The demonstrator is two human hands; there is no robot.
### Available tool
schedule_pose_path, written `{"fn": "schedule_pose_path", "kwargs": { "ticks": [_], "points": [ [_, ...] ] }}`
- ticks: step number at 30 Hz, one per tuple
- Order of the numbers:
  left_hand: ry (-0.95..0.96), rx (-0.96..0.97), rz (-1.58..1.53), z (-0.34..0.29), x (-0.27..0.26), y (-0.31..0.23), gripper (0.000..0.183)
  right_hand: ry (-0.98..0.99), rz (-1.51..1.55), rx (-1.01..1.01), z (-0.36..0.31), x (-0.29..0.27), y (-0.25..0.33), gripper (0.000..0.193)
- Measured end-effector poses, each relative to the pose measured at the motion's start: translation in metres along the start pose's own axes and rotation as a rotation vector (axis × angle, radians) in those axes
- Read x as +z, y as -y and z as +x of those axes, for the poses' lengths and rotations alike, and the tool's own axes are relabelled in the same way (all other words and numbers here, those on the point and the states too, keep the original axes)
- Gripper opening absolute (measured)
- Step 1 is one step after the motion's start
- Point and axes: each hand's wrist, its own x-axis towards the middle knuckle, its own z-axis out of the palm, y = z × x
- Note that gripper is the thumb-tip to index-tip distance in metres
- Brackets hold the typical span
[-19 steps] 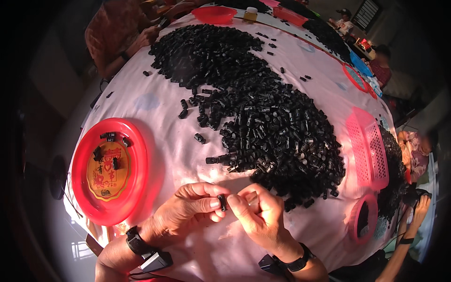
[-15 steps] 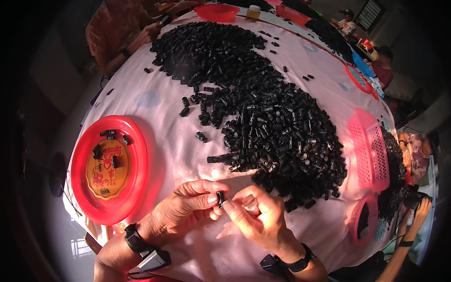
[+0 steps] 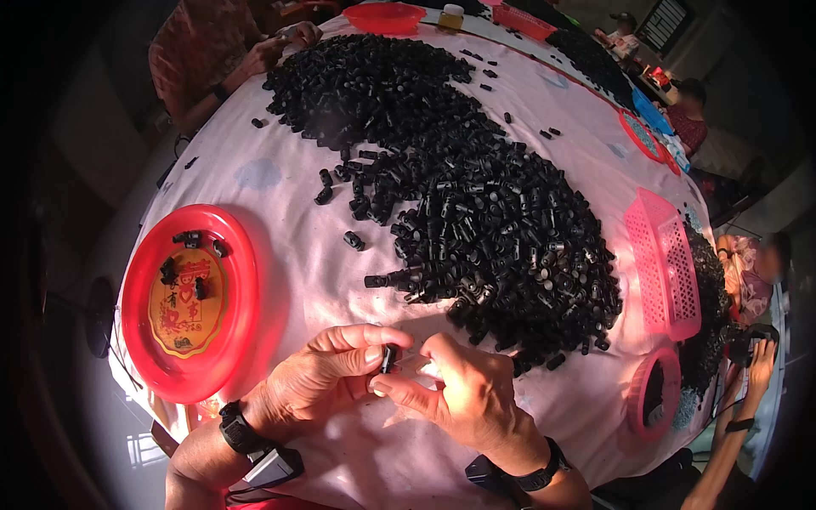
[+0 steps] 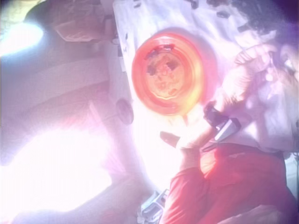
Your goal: Inspecting and sorting small black plastic shoe components onto a red tray.
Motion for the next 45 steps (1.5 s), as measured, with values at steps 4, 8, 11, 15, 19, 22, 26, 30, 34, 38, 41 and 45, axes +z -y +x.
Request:
{"fn": "schedule_pose_path", "kwargs": {
  "ticks": [4,8,11,15,19,22,26,30,34,38,41,45],
  "points": [
    [0.009,-0.039,0.025,0.0,0.007,-0.004,0.039,-0.001,-0.11,-0.065,0.002,-0.003,0.0,0.049],
    [-0.002,-0.047,0.049,-0.001,0.01,-0.004,0.041,0.001,-0.195,-0.088,0.002,-0.003,0.001,0.051],
    [-0.001,-0.05,0.042,-0.001,0.009,-0.005,0.041,0.001,-0.211,-0.097,0.002,-0.003,0.001,0.049],
    [-0.048,-0.057,0.035,0.0,0.009,-0.003,0.04,-0.007,-0.233,-0.102,0.001,-0.002,0.0,0.047],
    [-0.046,-0.052,0.032,0.001,0.008,-0.002,0.04,-0.023,-0.206,-0.106,0.001,-0.001,0.001,0.048],
    [-0.026,-0.056,0.033,0.001,0.007,-0.001,0.041,-0.041,-0.209,-0.121,0.002,-0.001,0.0,0.049],
    [-0.036,-0.059,0.053,0.002,0.008,-0.002,0.042,-0.042,-0.212,-0.124,0.003,0.0,0.0,0.049],
    [-0.049,-0.05,0.049,0.002,0.005,0.002,0.041,-0.063,-0.229,-0.148,0.001,0.003,-0.003,0.048],
    [-0.058,-0.049,0.032,0.004,0.004,0.005,0.038,-0.054,-0.252,-0.145,0.002,0.003,-0.004,0.046],
    [-0.066,-0.033,0.01,0.003,0.005,0.005,0.036,-0.023,-0.28,-0.14,0.002,0.002,-0.004,0.046],
    [-0.051,-0.039,0.01,0.003,0.005,0.005,0.035,-0.014,-0.278,-0.132,0.001,0.003,-0.007,0.046],
    [-0.073,-0.037,0.018,0.005,0.005,0.005,0.034,-0.037,-0.223,-0.154,-0.002,0.009,-0.012,0.046]
  ]
}}
